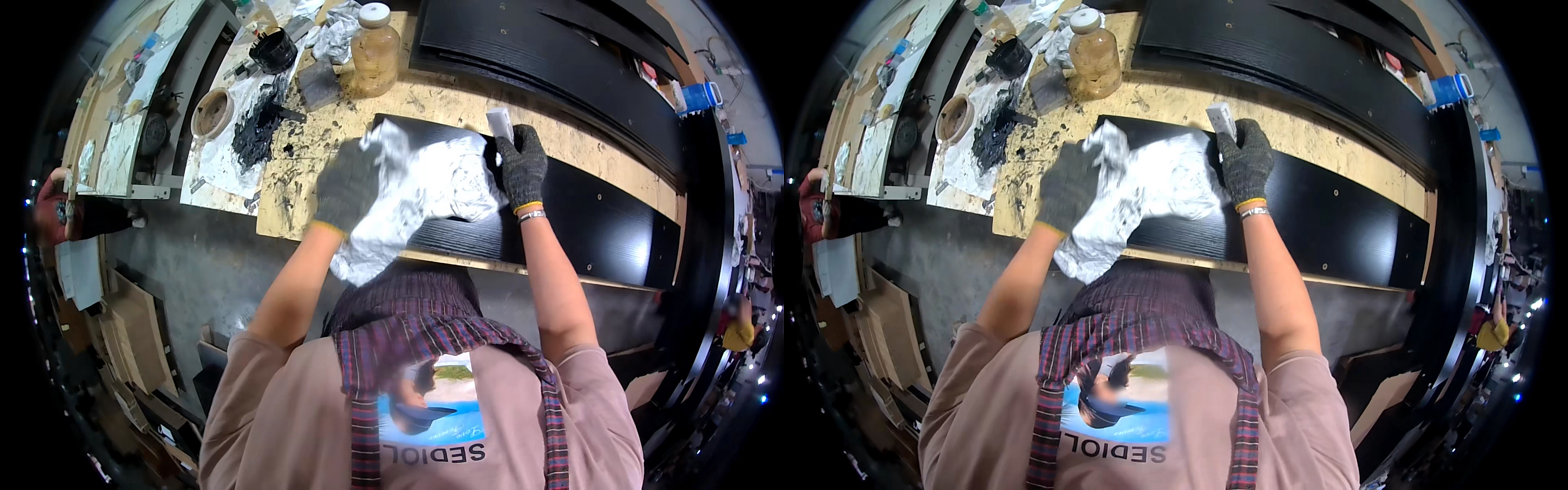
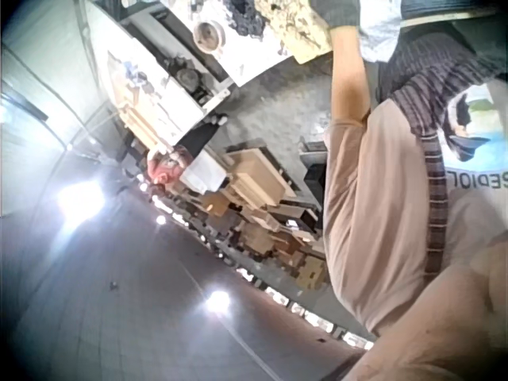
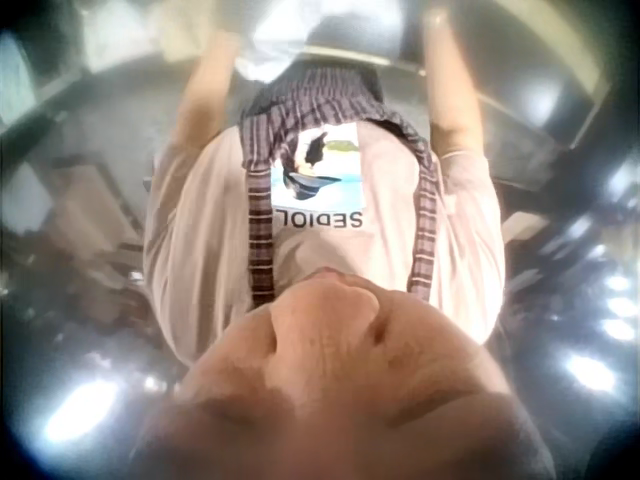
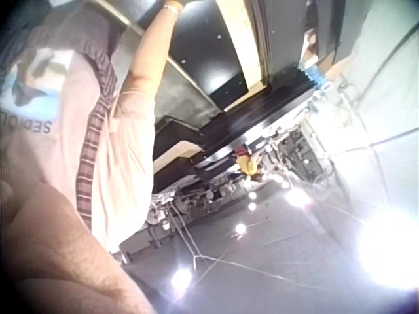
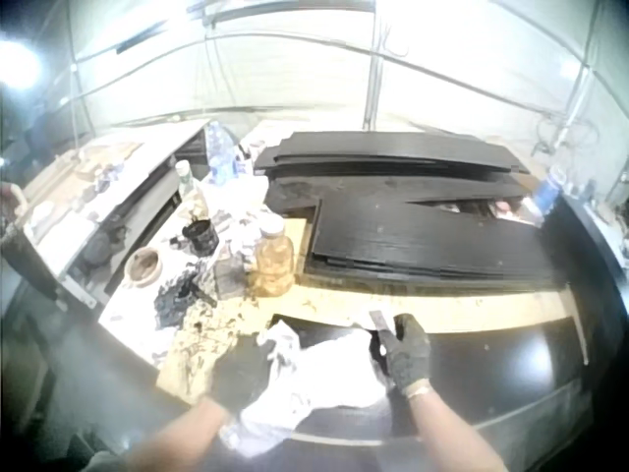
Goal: The person wipes black furniture panels with a white cloth, applying liquid from a bottle and cleaning both sides and the edges before stacking them.
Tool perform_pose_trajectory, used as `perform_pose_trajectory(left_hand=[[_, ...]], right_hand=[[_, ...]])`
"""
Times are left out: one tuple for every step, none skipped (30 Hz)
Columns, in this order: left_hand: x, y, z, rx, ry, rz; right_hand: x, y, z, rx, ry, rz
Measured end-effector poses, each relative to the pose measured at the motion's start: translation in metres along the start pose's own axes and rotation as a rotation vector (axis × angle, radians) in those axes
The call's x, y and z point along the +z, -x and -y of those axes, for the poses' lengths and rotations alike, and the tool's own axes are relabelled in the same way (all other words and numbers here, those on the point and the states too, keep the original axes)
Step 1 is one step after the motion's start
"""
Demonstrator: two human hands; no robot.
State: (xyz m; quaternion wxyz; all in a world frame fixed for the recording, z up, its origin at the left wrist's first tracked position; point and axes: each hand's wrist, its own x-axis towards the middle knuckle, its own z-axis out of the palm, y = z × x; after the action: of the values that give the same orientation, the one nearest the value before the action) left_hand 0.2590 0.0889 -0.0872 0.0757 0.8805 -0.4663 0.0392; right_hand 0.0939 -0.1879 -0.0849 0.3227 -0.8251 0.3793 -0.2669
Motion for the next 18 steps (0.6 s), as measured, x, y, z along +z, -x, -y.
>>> perform_pose_trajectory(left_hand=[[-0.021,0.011,-0.015,-0.045,0.13,-0.02],[-0.029,0.041,-0.014,-0.068,0.221,0.029],[-0.03,0.074,-0.005,0.029,0.206,-0.029],[-0.049,0.095,-0.003,0.104,0.36,-0.089],[-0.056,0.118,0.005,0.125,0.474,-0.061],[-0.066,0.136,0.009,-0.001,0.591,-0.091],[-0.076,0.148,0.013,-0.166,0.71,-0.084],[-0.084,0.161,0.019,-0.336,0.726,-0.003],[-0.089,0.163,0.024,-0.29,0.704,-0.132],[-0.092,0.163,0.027,-0.279,0.667,-0.178],[-0.097,0.163,0.031,-0.268,0.629,-0.223],[-0.105,0.159,0.029,-0.262,0.635,-0.227],[-0.114,0.153,0.027,-0.255,0.607,-0.29],[-0.121,0.149,0.026,-0.248,0.579,-0.352],[-0.131,0.155,0.038,-0.105,0.424,-0.347],[-0.132,0.17,0.05,-0.203,0.582,-0.497],[-0.131,0.19,0.064,-0.504,0.664,-0.509],[-0.146,0.2,0.077,-0.52,0.634,-0.547]], right_hand=[[-0.004,-0.003,-0.008,-0.022,0.009,-0.022],[-0.005,-0.002,-0.006,-0.065,0.044,-0.059],[-0.005,-0.003,-0.004,-0.066,0.039,-0.064],[-0.006,-0.002,-0.003,-0.022,-0.028,-0.067],[-0.008,-0.001,-0.003,0.02,-0.083,-0.075],[-0.008,0.0,0.002,0.037,-0.126,-0.11],[-0.012,0.002,0.009,0.036,-0.127,-0.11],[-0.015,0.004,0.016,0.015,-0.062,-0.11],[-0.017,0.007,0.021,-0.01,0.005,-0.111],[-0.014,0.01,0.028,-0.064,-0.112,-0.103],[-0.008,0.012,0.038,-0.111,-0.073,-0.072],[-0.001,0.013,0.048,-0.211,0.003,-0.061],[0.009,0.015,0.061,-0.311,0.08,-0.051],[0.018,0.015,0.075,-0.353,0.097,-0.015],[0.027,0.014,0.089,-0.391,0.111,0.019],[0.038,0.013,0.099,-0.364,0.126,0.041],[0.051,0.012,0.107,-0.337,0.138,0.067],[0.061,0.01,0.112,-0.341,0.145,0.088]])
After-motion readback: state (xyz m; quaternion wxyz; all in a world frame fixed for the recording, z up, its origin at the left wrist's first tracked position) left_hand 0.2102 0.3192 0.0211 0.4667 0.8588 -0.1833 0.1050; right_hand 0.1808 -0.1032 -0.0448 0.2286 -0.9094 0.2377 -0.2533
